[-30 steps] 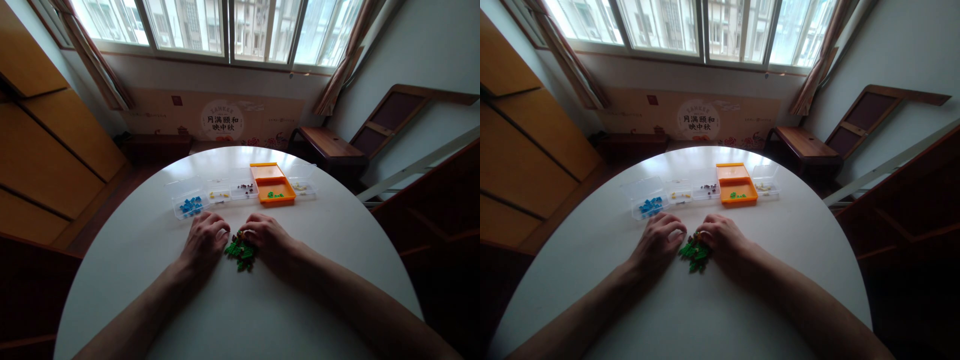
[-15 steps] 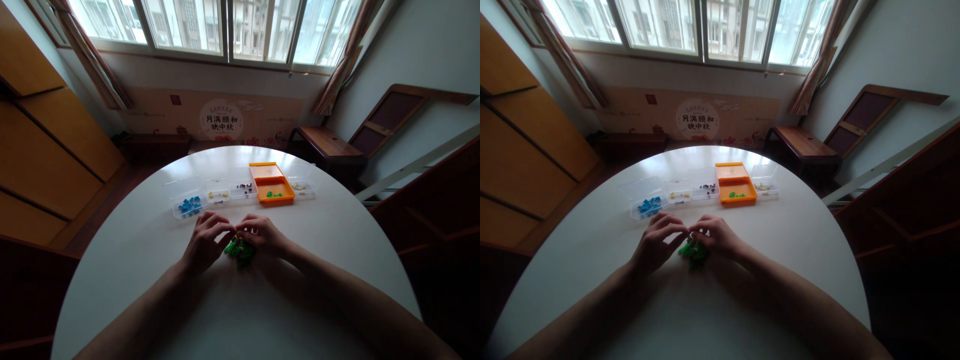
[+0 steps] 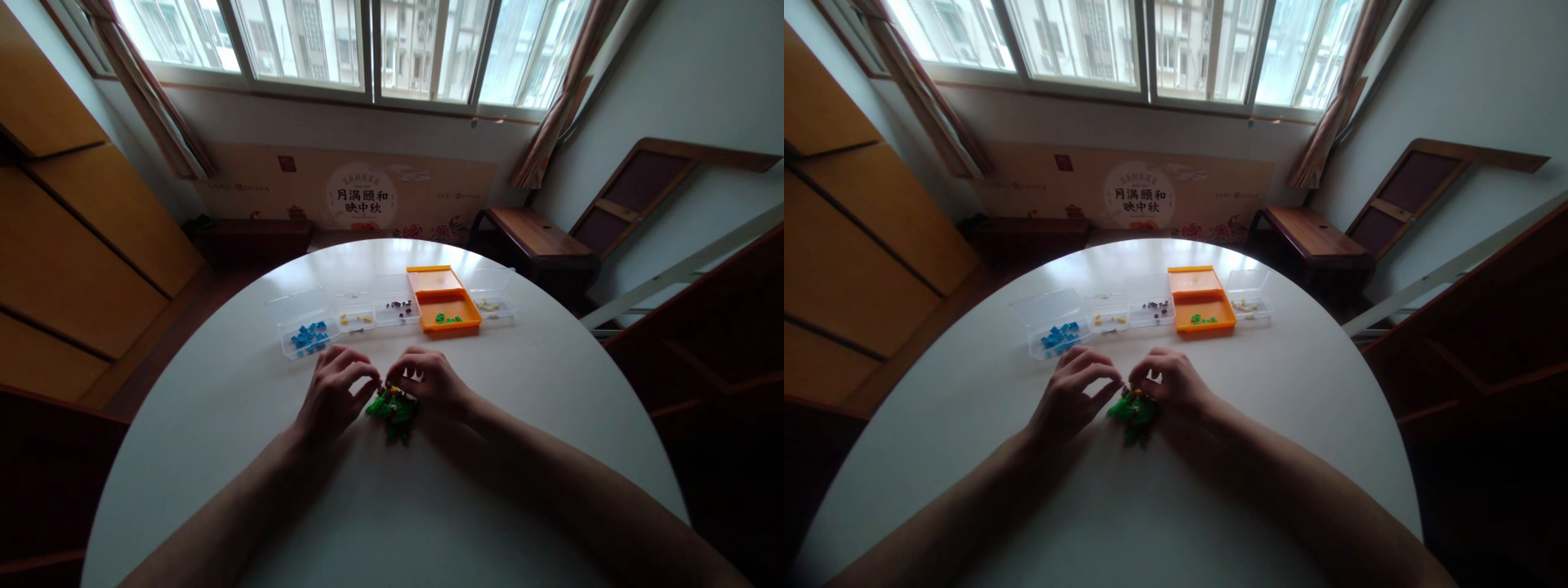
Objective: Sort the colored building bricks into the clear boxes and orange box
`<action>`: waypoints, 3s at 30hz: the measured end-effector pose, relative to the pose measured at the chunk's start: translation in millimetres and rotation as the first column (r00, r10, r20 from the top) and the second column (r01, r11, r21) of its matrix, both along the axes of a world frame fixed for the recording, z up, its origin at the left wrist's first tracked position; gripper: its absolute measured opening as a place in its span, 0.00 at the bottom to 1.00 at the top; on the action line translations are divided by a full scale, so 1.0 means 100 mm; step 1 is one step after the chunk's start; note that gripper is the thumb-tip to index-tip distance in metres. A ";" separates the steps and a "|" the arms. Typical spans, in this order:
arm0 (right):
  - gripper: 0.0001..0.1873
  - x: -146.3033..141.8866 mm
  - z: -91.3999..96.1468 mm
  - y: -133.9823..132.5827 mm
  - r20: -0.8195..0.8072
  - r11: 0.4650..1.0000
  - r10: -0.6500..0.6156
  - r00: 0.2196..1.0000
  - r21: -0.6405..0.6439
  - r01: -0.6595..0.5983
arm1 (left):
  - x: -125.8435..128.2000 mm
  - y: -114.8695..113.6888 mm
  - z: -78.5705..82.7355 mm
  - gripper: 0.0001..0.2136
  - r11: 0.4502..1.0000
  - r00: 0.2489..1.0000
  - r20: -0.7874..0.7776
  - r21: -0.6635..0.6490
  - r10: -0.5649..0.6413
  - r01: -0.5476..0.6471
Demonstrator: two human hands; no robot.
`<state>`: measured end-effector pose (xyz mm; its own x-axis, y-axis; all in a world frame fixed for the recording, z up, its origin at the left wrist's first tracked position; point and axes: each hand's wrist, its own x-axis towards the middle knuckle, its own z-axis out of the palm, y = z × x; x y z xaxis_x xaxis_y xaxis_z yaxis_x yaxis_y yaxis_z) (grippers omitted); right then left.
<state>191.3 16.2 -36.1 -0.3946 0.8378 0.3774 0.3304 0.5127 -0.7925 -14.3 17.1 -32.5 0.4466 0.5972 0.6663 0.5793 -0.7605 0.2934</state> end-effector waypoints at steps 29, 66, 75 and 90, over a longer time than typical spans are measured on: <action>0.06 0.26 0.01 0.56 0.006 0.918 -0.367 0.930 0.166 0.361 | -0.05 -0.04 -0.01 0.07 0.994 0.999 -0.044 -0.105 -0.024 0.020; 0.10 -0.05 -0.01 0.02 -0.302 0.895 0.030 0.953 -0.416 -0.161 | 0.02 -0.07 0.08 0.02 0.999 1.000 0.006 0.035 -0.028 0.027; 0.07 -0.05 -0.02 0.02 -0.341 0.884 0.024 0.940 -0.432 -0.179 | 0.00 -0.06 0.08 0.03 0.999 1.000 0.015 0.048 0.001 -0.001; 0.03 -0.03 0.03 0.49 -0.132 0.983 -0.168 0.977 -0.095 0.156 | -0.11 -0.06 0.07 0.04 0.998 0.998 -0.029 0.008 0.057 -0.057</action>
<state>188.5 65.3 -33.6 -0.1993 0.9171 0.3451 0.2873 0.3914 -0.8742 -25.1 11.0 -25.4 0.4315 0.6176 0.6576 0.6298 -0.7281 0.2706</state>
